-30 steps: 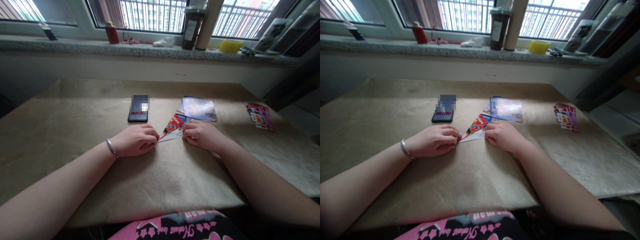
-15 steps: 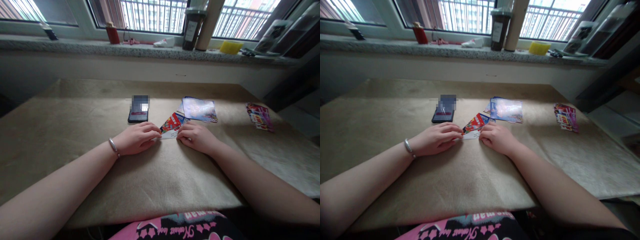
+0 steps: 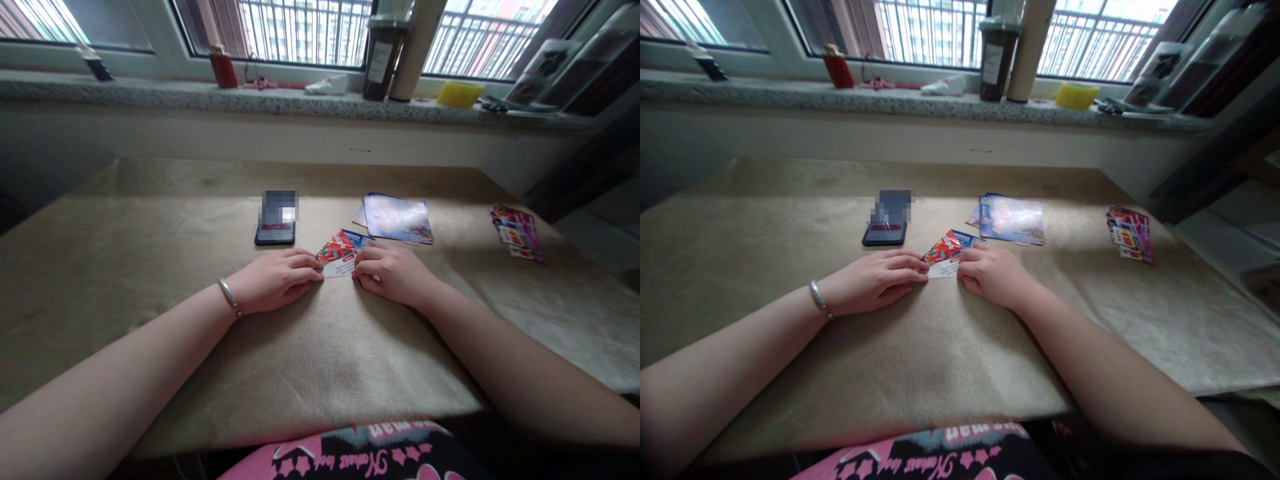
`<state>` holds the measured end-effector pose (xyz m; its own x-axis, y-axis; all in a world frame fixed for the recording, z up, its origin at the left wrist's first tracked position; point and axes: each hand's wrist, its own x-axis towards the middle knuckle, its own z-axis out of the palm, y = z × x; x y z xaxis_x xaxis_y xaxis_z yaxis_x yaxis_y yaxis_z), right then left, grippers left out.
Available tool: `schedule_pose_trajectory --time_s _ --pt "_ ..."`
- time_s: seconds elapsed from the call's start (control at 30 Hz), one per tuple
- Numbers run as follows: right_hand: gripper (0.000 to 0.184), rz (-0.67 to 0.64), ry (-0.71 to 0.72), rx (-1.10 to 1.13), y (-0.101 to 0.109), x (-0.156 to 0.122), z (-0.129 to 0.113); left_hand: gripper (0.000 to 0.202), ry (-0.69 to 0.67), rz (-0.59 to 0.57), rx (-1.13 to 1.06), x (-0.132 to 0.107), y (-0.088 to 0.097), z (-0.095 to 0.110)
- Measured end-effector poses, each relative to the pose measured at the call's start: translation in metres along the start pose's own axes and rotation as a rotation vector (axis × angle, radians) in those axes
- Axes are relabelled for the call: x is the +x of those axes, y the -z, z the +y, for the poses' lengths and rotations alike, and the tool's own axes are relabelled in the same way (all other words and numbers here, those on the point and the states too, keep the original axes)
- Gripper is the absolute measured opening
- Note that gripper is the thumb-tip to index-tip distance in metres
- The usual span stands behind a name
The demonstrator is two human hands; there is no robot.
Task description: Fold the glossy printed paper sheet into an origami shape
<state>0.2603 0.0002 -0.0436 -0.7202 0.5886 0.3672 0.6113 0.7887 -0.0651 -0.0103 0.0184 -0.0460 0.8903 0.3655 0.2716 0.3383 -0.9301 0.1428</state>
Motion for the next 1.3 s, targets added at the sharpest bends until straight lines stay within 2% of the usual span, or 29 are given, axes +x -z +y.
schedule_pose_trajectory --time_s 0.3,1.3 --pt "0.019 -0.075 -0.045 -0.009 0.006 -0.006 0.005 0.025 0.011 -0.016 -0.01 0.0 0.002 0.001" --pt "0.018 -0.18 -0.068 0.051 0.017 -0.016 0.019 0.027 0.009 -0.017 -0.009 0.001 0.006 0.002"
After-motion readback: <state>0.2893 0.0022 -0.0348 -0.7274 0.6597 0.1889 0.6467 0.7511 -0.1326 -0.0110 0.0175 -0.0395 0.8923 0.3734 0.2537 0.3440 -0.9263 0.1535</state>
